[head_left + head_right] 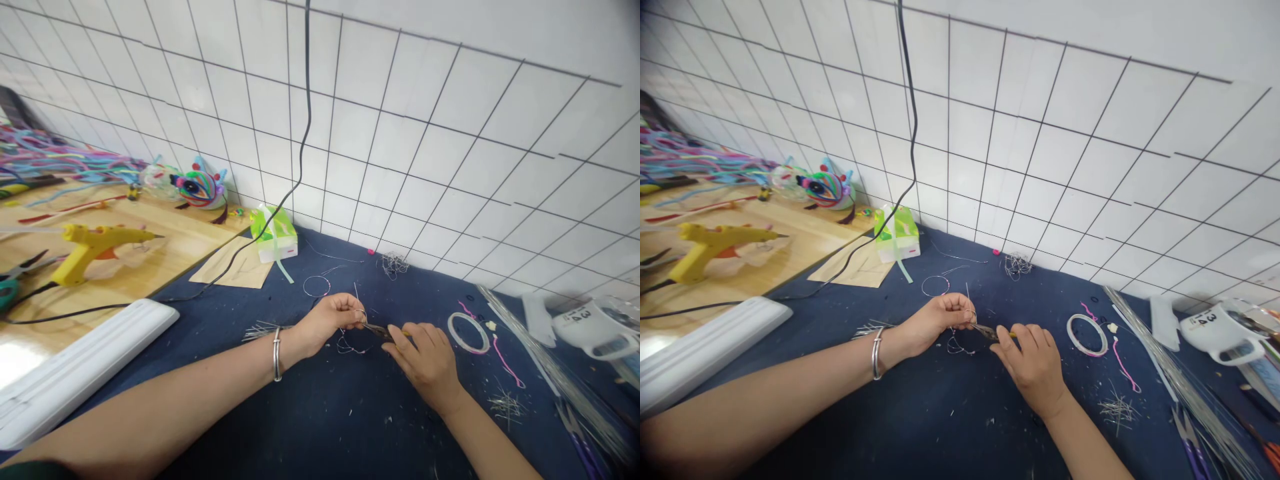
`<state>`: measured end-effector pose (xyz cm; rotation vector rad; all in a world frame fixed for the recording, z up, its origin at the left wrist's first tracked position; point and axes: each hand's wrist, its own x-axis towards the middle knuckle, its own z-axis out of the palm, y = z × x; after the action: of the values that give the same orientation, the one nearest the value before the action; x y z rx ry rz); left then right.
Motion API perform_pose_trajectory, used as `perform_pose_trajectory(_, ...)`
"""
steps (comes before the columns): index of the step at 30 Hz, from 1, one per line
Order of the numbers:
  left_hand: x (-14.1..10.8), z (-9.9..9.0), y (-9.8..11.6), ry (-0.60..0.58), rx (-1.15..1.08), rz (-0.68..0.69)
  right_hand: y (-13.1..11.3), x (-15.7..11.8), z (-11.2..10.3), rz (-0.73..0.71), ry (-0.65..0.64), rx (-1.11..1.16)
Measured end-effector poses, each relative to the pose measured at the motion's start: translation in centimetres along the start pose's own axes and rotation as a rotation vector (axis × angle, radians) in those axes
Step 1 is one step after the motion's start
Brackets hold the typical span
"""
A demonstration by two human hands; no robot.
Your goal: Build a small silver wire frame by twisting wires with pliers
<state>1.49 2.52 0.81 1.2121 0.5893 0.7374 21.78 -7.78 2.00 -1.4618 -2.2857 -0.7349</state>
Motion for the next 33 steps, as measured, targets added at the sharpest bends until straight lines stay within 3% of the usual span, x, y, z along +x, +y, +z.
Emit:
perform_pose_trajectory(6,-0.2,0.3,0.6,0.003,0.035,0.091,-0.1,0.1,0.1,0.040,-0.017,0.035)
perform_pose_trajectory(14,-0.3,0.3,0.9,0.052,0.260,0.203,-0.4,0.3,0.0,0.127,-0.047,0.152)
perform_pose_trajectory(33,-0.4,0.0,0.9,-0.057,0.477,0.186,-0.6,1.3,-2.3,0.054,-0.125,0.122)
